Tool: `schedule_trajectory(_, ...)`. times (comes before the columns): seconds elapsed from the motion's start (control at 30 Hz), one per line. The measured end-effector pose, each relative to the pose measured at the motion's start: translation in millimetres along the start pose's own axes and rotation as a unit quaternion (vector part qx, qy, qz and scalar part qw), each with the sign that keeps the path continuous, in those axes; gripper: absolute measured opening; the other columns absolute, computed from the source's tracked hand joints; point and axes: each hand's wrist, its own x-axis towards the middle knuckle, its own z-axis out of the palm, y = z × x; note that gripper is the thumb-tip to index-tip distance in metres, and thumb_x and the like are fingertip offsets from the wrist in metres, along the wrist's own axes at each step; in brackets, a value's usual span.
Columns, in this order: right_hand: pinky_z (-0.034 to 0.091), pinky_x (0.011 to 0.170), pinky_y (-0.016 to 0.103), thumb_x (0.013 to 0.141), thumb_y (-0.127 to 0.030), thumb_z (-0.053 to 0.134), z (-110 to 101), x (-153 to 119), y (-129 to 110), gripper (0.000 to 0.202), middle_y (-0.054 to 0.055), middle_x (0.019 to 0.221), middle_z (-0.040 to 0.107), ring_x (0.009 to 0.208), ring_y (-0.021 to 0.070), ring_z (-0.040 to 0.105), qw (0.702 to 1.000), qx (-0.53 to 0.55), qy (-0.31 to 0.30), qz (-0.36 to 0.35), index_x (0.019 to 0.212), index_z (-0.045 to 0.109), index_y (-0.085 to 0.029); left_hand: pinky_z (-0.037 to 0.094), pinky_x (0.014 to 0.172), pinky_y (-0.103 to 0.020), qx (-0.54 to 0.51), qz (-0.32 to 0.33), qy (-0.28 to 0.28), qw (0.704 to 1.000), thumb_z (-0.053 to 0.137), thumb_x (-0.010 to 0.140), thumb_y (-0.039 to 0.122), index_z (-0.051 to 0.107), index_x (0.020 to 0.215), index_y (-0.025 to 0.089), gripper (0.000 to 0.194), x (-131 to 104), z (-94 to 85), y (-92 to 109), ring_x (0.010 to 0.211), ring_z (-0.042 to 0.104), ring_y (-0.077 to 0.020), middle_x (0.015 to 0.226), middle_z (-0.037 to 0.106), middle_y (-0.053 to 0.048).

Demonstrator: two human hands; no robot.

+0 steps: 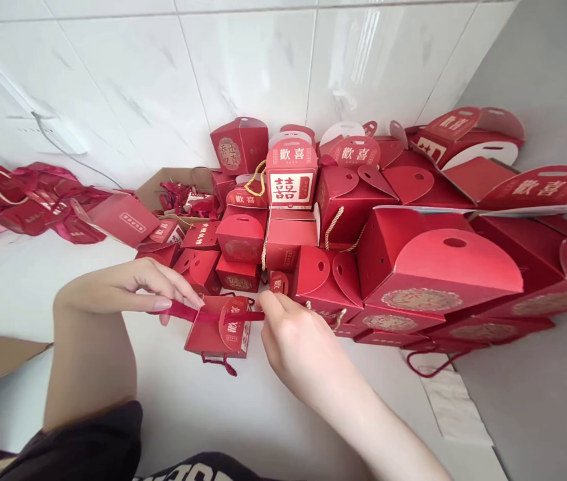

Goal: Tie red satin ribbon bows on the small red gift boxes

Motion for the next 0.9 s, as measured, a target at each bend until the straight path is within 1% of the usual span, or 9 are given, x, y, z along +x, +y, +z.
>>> schedule_trajectory(0.1,0.045,0.062,0.027,0.091,-0.009,0.041,-10,-1,-9,0.022,0.003,0.086,0.065,0.068,0.0178,0.062,0.998,0.063,0.021,-0.014,0.102,0.054,-0.022,0.055,0.065,-0.026,-0.088,0.004,-0.025,0.996,0.062,0.089,0.035,0.079,0.102,0.024,0.024,0,4.3,0,0.074,0.071,-0.0209,0.100,0.076,-0.014)
schedule_trajectory(0.13,0.046,0.063,0.027,0.092,-0.010,0.041,-13,1,-13,0.020,0.003,0.087,0.065,0.068,0.0170,0.062,0.996,0.078,0.039,-0.017,0.102,0.055,-0.022,0.056,0.068,-0.028,-0.107,0.008,-0.003,0.994,0.064,0.088,0.034,0.080,0.100,0.024,0.022,1,6.9,2,0.078,0.071,-0.0226,0.098,0.076,-0.014)
schedule_trajectory(0.33,0.044,0.054,0.022,0.091,-0.018,0.052,-20,24,-34,0.013,0.001,0.093,0.068,0.050,0.0081,0.050,0.968,0.181,0.169,-0.040,0.101,0.060,-0.022,0.057,0.065,-0.031,-0.179,0.112,0.194,0.958,0.072,0.082,0.036,0.079,0.104,0.025,0.026,7,30.8,20,0.074,0.070,-0.0232,0.092,0.075,-0.013)
schedule_trajectory(0.43,0.044,0.055,0.021,0.089,-0.018,0.058,-20,37,-37,0.014,-0.001,0.087,0.069,0.056,0.0093,0.053,0.945,0.247,0.207,-0.053,0.099,0.065,-0.023,0.056,0.065,-0.027,-0.168,0.123,0.278,0.938,0.073,0.081,0.025,0.080,0.101,0.028,0.021,13,41.1,25,0.075,0.069,-0.0191,0.089,0.074,-0.009)
schedule_trajectory(0.6,0.049,0.064,0.022,0.088,-0.022,0.065,-16,56,-37,0.004,-0.002,0.083,0.068,0.068,0.0113,0.059,0.878,0.374,0.291,-0.076,0.090,0.068,-0.023,0.054,0.062,-0.021,-0.258,0.142,0.435,0.851,0.078,0.077,0.019,0.076,0.096,0.028,0.021,21,52.5,31,0.067,0.065,-0.0122,0.074,0.073,-0.001)
schedule_trajectory(0.67,0.048,0.060,0.022,0.088,-0.026,0.066,-14,62,-37,0.003,-0.003,0.075,0.065,0.062,0.0102,0.056,0.853,0.421,0.298,-0.082,0.086,0.067,-0.023,0.056,0.064,-0.022,-0.299,0.144,0.472,0.817,0.081,0.074,0.020,0.072,0.107,0.029,0.035,23,57.0,34,0.068,0.067,-0.0131,0.068,0.072,0.002)
schedule_trajectory(0.73,0.045,0.055,0.021,0.089,-0.029,0.066,-14,65,-36,0.009,-0.005,0.066,0.059,0.056,0.0094,0.051,0.846,0.442,0.285,-0.085,0.082,0.065,-0.023,0.057,0.067,-0.024,-0.325,0.134,0.470,0.810,0.081,0.074,0.023,0.073,0.107,0.027,0.034,27,61.9,38,0.070,0.069,-0.0144,0.068,0.072,0.001)
schedule_trajectory(0.83,0.043,0.054,0.022,0.092,-0.032,0.063,-12,68,-34,0.018,-0.005,0.062,0.056,0.056,0.0093,0.049,0.872,0.420,0.236,-0.087,0.078,0.065,-0.022,0.057,0.068,-0.023,-0.347,0.107,0.454,0.814,0.081,0.074,0.024,0.076,0.084,0.021,0.011,36,68.1,42,0.069,0.068,-0.0130,0.073,0.073,-0.001)
schedule_trajectory(0.9,0.043,0.054,0.023,0.093,-0.033,0.061,-10,68,-33,0.018,-0.004,0.064,0.057,0.057,0.0096,0.051,0.892,0.396,0.198,-0.088,0.080,0.065,-0.021,0.056,0.074,-0.021,-0.361,0.106,0.478,0.794,0.082,0.072,0.022,0.075,0.076,0.020,0.009,42,70.5,41,0.076,0.067,-0.0115,0.081,0.073,-0.001)
